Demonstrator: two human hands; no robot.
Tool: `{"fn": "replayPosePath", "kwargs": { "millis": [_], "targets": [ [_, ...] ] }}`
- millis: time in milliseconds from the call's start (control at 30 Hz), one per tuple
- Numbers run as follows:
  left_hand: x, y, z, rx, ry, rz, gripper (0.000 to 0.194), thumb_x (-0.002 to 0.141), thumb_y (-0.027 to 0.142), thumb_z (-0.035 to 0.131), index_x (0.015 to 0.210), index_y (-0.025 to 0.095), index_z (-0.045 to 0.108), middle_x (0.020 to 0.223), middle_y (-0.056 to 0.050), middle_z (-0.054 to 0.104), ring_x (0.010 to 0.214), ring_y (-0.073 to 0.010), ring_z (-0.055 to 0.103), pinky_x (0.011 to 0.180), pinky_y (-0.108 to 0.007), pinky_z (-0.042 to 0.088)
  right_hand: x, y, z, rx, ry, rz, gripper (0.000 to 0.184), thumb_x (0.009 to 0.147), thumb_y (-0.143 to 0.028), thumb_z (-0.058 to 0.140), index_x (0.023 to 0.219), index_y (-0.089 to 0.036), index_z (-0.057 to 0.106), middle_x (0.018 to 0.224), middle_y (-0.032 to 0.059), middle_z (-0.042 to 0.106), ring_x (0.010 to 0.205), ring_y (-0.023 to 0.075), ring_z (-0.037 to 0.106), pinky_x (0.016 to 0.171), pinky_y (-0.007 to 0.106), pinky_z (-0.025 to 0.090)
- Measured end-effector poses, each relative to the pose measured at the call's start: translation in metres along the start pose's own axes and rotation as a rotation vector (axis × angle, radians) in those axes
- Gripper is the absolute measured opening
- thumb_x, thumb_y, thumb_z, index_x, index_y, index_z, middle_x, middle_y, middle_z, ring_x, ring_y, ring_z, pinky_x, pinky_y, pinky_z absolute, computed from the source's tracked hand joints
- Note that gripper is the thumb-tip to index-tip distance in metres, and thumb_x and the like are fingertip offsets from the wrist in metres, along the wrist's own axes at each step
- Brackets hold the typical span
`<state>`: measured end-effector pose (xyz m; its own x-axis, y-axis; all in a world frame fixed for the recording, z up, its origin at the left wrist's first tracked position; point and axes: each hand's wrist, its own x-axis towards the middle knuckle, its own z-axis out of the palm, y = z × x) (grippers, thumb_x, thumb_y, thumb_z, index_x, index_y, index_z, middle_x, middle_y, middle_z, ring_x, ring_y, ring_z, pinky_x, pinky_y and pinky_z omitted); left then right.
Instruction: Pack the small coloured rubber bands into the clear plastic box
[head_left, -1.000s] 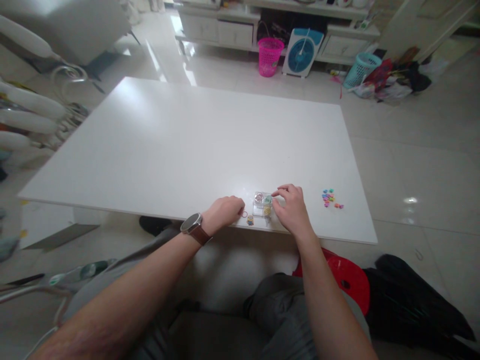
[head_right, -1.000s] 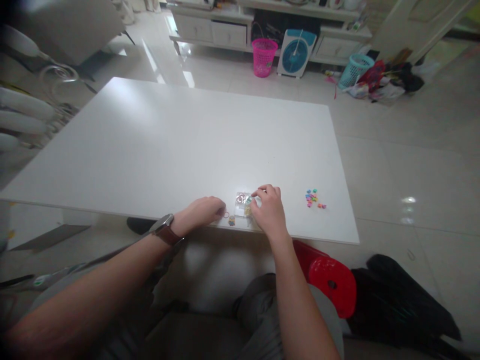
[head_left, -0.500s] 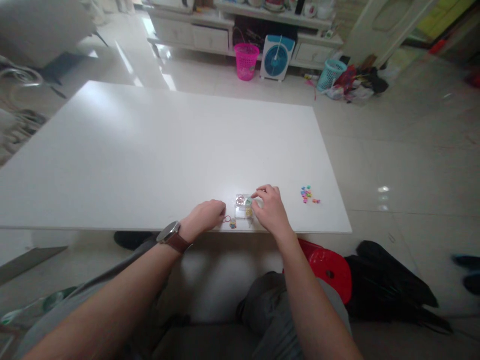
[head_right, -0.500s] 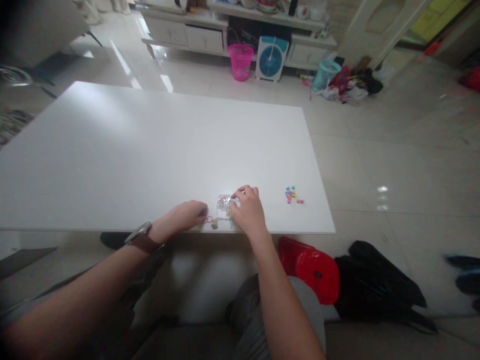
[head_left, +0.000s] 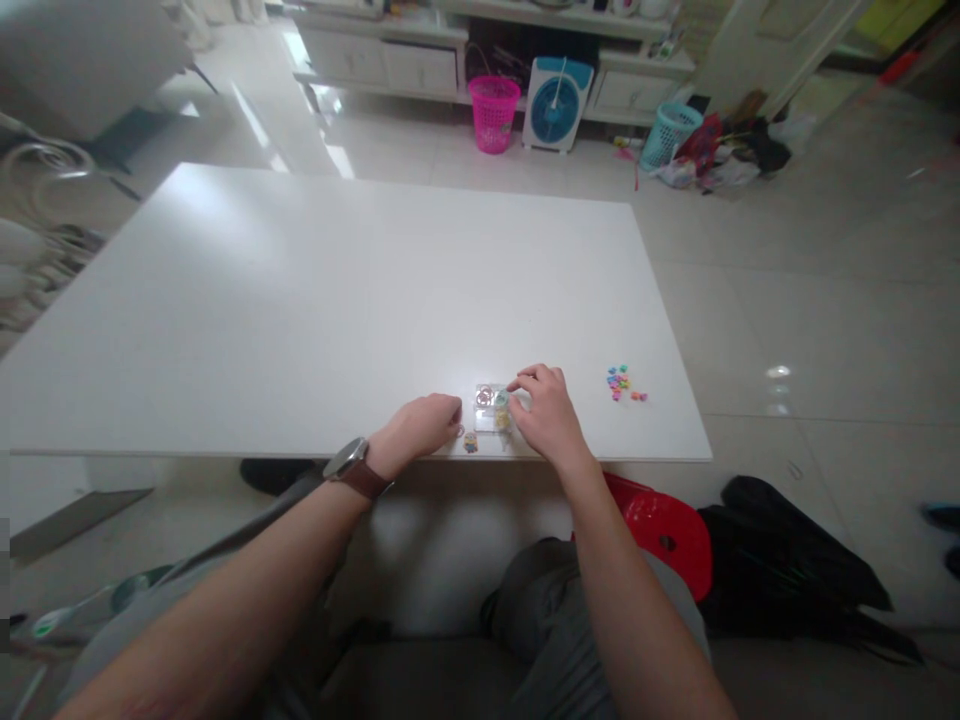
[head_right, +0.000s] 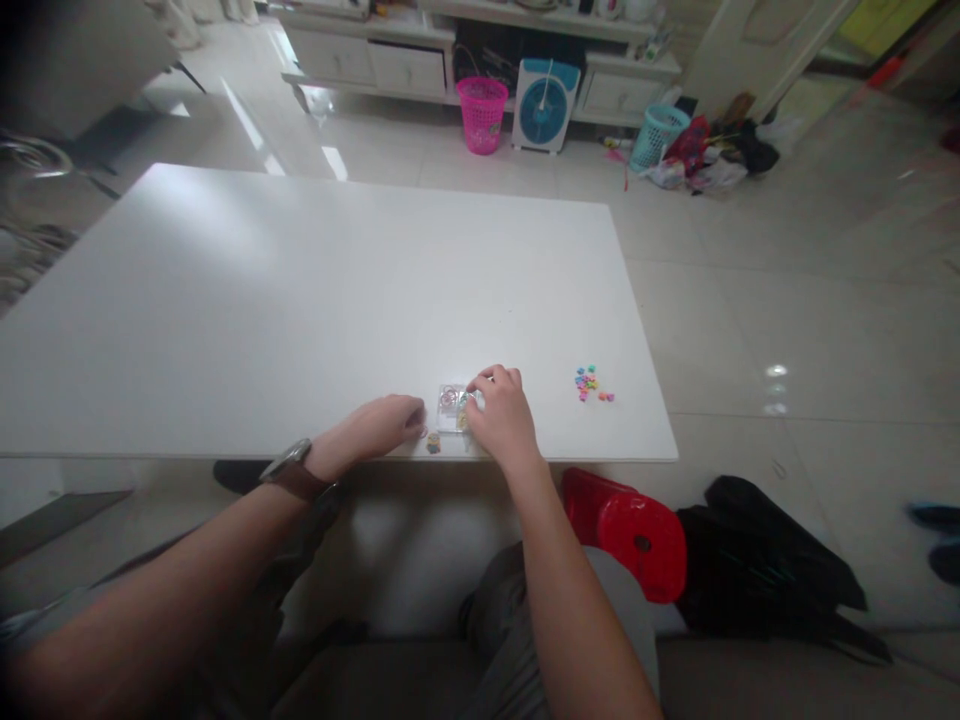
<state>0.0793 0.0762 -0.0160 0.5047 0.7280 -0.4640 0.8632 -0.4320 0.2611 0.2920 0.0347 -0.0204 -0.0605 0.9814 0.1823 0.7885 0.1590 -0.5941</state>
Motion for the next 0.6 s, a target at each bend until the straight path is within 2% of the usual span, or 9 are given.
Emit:
{"fn": "replayPosePath", "kwargs": {
  "millis": [100, 233, 400, 600],
  "targets": [
    [-0.002, 0.009, 0.006, 0.046, -0.005, 0.006, 0.020, 0.091, 0.022, 0.053, 0.094, 0.018, 0.072, 0.099, -0.013, 0.076, 0.092, -0.0249, 0.072, 0.078, -0.032, 0.051, -0.001, 0.000, 0.002, -0.005, -0.011, 0.000, 0.016, 0.087, -0.016, 0.058, 0.088, -0.022, 0.072, 0.103, 0.0092, 0.063, 0.105, 0.0278, 0.052, 0.100, 0.046, 0.047],
    [-0.004, 0.009, 0.008, 0.075, -0.003, 0.008, 0.023, 0.090, 0.021, 0.050, 0.092, 0.017, 0.072, 0.097, -0.015, 0.076, 0.089, -0.0258, 0.072, 0.077, -0.033, 0.051, -0.001, 0.000, 0.003, -0.007, -0.020, -0.006, 0.016, 0.087, -0.016, 0.058, 0.089, -0.022, 0.072, 0.104, 0.0093, 0.063, 0.106, 0.0281, 0.052, 0.100, 0.047, 0.046],
    [-0.001, 0.011, -0.001, -0.034, 0.083, 0.007, 0.019, 0.090, 0.026, 0.054, 0.091, 0.018, 0.071, 0.093, -0.012, 0.076, 0.085, -0.0227, 0.070, 0.075, -0.031, 0.050, 0.000, 0.002, 0.004, -0.008, -0.028, -0.004, 0.015, 0.087, -0.016, 0.058, 0.090, -0.022, 0.072, 0.104, 0.0098, 0.063, 0.106, 0.0281, 0.052, 0.101, 0.047, 0.046],
    [0.003, 0.029, -0.004, -0.151, 0.205, 0.048, 0.025, 0.096, 0.028, 0.048, 0.093, 0.018, 0.071, 0.094, -0.011, 0.076, 0.084, -0.0220, 0.069, 0.076, -0.031, 0.050, -0.001, 0.007, 0.007, -0.003, -0.065, -0.001, 0.016, 0.087, -0.017, 0.057, 0.094, -0.021, 0.070, 0.105, 0.0094, 0.062, 0.105, 0.0273, 0.054, 0.100, 0.045, 0.046]
  ]
}}
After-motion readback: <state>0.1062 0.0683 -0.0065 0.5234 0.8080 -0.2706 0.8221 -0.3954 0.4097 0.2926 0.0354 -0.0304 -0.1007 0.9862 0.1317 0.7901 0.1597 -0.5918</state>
